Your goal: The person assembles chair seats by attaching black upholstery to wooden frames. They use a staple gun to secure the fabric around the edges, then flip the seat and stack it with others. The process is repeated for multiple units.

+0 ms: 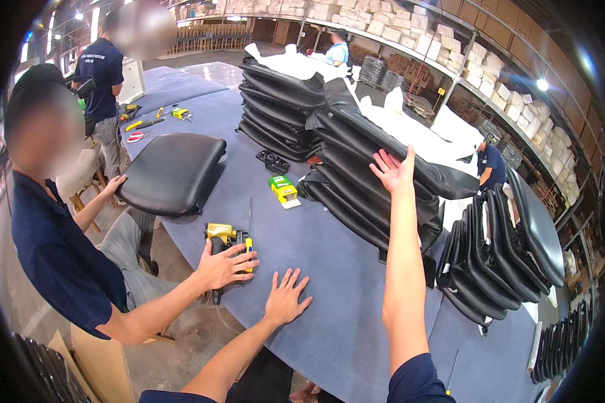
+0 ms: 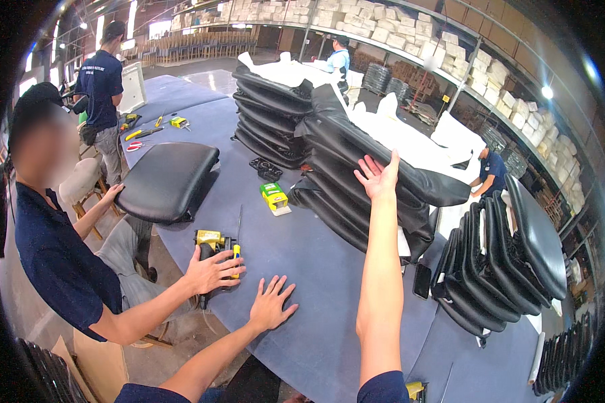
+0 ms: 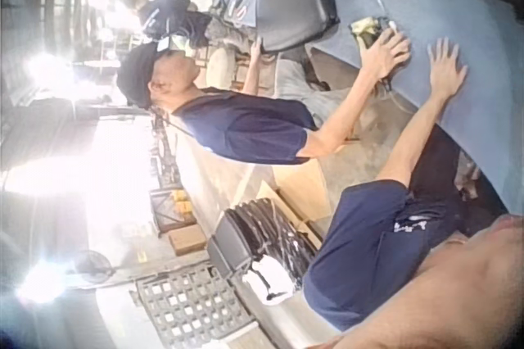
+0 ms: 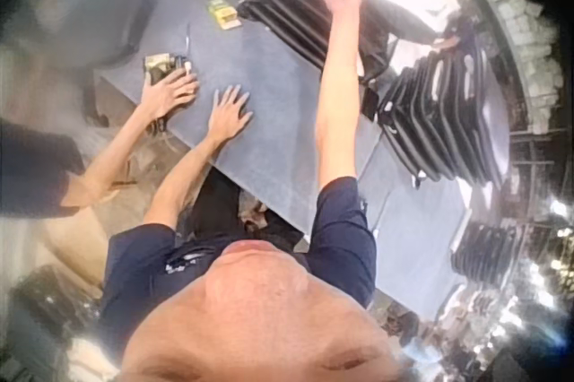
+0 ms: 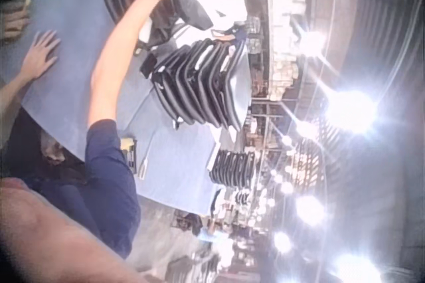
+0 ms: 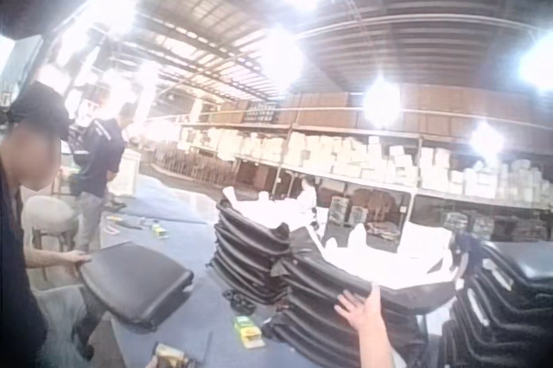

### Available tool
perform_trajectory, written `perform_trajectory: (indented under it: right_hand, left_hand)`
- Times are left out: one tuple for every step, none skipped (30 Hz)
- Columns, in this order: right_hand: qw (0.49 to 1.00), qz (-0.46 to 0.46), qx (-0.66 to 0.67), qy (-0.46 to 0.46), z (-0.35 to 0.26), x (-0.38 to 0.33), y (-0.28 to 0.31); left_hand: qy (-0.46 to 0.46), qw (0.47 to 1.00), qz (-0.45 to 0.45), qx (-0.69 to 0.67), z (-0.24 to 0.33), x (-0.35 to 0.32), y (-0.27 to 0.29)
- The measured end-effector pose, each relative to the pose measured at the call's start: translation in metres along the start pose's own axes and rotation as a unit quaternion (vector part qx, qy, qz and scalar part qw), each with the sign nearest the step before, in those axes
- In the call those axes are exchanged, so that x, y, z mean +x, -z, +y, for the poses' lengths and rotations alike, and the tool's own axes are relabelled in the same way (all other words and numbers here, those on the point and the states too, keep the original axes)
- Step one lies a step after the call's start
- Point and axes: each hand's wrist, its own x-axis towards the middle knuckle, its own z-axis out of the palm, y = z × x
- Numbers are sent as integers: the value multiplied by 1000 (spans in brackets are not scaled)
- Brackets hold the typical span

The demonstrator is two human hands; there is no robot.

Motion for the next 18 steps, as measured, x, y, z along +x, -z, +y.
perform_trajectory:
  right_hand:
    - [999,27,-5,25,-3,10,4]
    - [997,55,-10,52,-6,18,9]
    - [993,84,-15,76,-6,23,17]
    - [993,80,-6,88,-11,26,23]
    - [992,78,1,103,-20,23,35]
    - [990,72,10,119,-31,17,40]
    - [987,99,17,123,-26,0,43]
    - [989,59,3,135,-12,-30,39]
    - [988,61,-20,137,-10,-62,44]
    - [987,30,-31,158,-7,-94,54]
    - [985,17,-29,170,-8,-125,68]
    - [983,2,-39,182,-2,-166,75]
    - [982,21,-45,182,6,-203,89]
    - [982,24,-41,180,16,-243,96]
    - [979,40,-40,196,30,-281,99]
    - [980,63,-40,183,40,-325,100]
    - [982,71,-18,175,49,-353,134]
    - [984,82,-18,159,57,-386,155]
  left_hand:
    - [-2,1000,-3,-2,2,1,-1]
    - [-6,1000,-5,-4,6,3,-2]
    - [-8,1000,-9,-6,8,1,-3]
    - [-8,1000,-11,-7,11,3,-5]
    - [-13,1000,-13,-12,16,3,-7]
    - [-17,1000,-12,-13,20,6,-7]
    - [-17,1000,-15,-12,17,3,-5]
    - [-6,1000,-13,-4,8,-2,-1]
    - [-3,1000,-14,-1,4,-3,3]
    - [7,1000,5,-4,0,0,4]
    - [11,1000,18,-12,-1,3,-1]
    - [22,999,30,-32,0,2,-1]
    - [31,997,42,-53,3,1,0]
    - [40,995,55,-71,4,-1,3]
    - [86,970,103,-204,-6,0,-1]
    - [118,921,163,-332,-16,0,-5]
    - [133,841,170,-496,-33,-1,-12]
    - [146,712,199,-658,-58,-5,-16]
